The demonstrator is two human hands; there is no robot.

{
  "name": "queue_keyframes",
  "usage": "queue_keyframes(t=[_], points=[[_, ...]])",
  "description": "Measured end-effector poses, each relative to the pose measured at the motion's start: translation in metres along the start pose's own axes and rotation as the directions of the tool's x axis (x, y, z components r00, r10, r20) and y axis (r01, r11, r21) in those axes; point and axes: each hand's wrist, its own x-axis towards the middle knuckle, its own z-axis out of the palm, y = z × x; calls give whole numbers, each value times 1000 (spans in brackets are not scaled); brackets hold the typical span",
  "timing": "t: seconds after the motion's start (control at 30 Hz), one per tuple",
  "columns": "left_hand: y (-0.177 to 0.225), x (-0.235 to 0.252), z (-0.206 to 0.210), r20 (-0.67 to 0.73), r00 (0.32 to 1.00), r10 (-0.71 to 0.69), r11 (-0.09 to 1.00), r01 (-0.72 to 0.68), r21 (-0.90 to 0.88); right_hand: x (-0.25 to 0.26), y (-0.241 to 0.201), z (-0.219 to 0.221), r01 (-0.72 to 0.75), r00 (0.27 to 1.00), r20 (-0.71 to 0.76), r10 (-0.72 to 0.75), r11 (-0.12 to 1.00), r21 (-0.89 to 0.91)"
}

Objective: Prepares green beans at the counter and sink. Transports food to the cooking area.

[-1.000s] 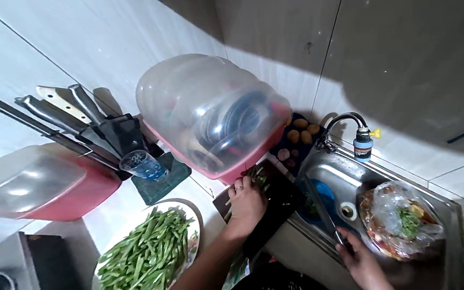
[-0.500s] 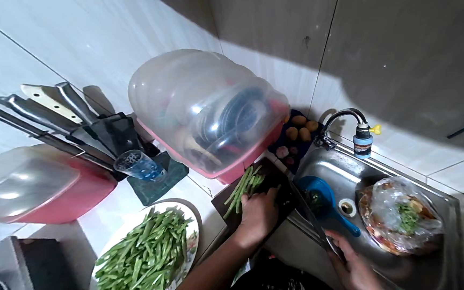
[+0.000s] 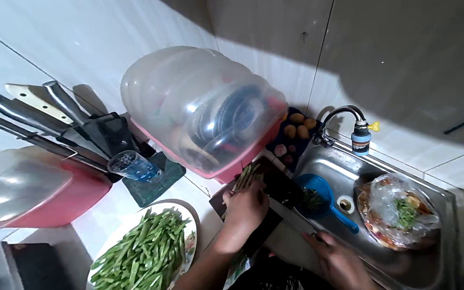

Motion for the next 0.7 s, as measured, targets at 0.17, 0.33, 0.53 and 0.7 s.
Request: queue_keyframes(t=[0.17, 0.33, 0.53, 0.7], points=[[12, -9, 40, 50, 997, 62, 997, -59, -52, -17, 26, -7, -155, 988, -8, 155, 988, -5], [18, -14, 99, 35, 995, 89, 995, -87, -45, -25, 45, -28, -359, 933, -16, 360, 932, 50], [18, -12, 54, -94, 993, 76, 996, -80, -31, -30, 36, -57, -174, 985, 23, 173, 980, 99], [13, 5, -10, -139, 990, 23, 993, -39, -114, -21, 13, -15, 13, 1000, 3, -13, 999, 42]])
